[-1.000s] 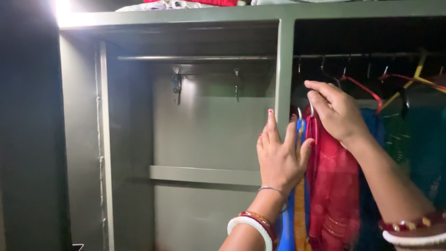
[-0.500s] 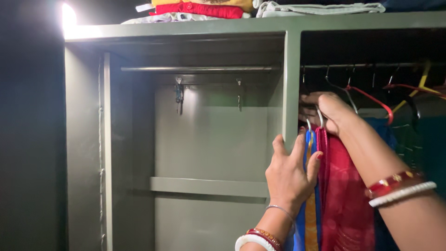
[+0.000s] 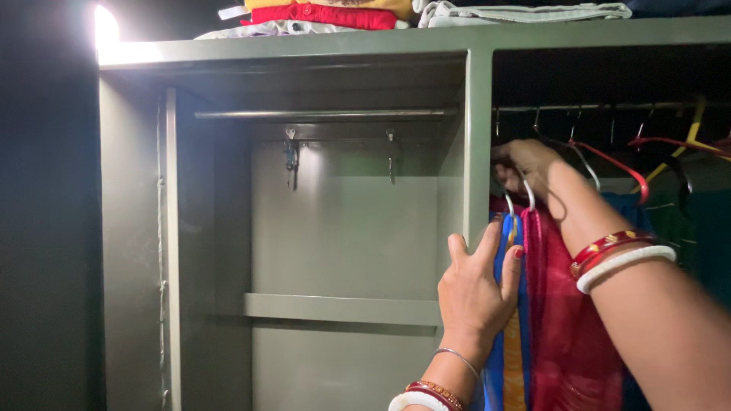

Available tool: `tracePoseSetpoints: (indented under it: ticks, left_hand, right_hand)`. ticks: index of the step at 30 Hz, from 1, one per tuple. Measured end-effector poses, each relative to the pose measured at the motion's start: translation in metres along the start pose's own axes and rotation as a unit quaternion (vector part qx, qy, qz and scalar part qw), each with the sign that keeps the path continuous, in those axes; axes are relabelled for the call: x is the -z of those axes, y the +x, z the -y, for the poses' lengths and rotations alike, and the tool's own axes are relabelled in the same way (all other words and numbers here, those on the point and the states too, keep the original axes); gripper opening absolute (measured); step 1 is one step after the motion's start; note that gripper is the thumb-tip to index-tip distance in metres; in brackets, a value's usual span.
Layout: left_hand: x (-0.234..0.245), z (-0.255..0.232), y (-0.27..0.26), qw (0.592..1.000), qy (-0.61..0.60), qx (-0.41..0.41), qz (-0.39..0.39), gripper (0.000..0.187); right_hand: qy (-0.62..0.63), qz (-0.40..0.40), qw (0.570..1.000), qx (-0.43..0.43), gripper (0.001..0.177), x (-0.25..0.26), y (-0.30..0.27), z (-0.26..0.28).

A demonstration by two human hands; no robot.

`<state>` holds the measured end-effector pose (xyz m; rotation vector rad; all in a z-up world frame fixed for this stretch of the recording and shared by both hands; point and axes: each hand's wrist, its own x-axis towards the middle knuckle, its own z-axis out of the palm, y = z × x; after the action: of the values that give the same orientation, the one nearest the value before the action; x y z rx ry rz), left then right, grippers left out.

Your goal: The person removes folded garments and packaged clothing from a wardrobe and places them on a bed. They then take clothes on hangers from the wardrobe and place them on the bed.

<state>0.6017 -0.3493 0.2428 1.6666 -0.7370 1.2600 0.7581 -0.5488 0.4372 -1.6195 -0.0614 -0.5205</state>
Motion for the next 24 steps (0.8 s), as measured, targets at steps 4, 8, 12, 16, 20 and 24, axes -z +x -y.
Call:
tracePoseSetpoints:
  ticks: [4,8,12,16,20,24]
  left_hand:
    - [0.003,-0.003,0.000,1.000,-0.003,0.010,0.007,0.039]
    - [0.002,-0.005,0.000,1.000,0.000,0.017,0.008,0.040]
    - [0.000,-0.003,0.002,1.000,0.016,0.013,0.013,0.049]
    - [-0.002,-0.001,0.000,1.000,0.015,0.010,0.009,0.052]
    - [-0.002,0.000,0.000,1.000,0.014,0.010,0.009,0.052]
    - [-0.002,0.000,0.001,0.999,0.018,0.013,0.024,0.056]
  right_hand:
    - [-0.176,-0.048,0.980,0.080,0.047,0.015,0.012,0.016]
    - [-0.272,-0.060,0.959,0.051,0.052,0.037,0.022,0.024]
    - [-0.483,-0.223,0.793,0.297,0.093,0.030,0.030,0.020]
    - [-0.613,-0.176,0.526,0.563,0.063,0.027,0.012,0.026]
    - [-0.647,-0.059,0.680,0.340,0.036,0.003,0.002,0.036]
    - [-0.669,-0.024,0.711,0.214,0.032,-0.014,0.032,0.044]
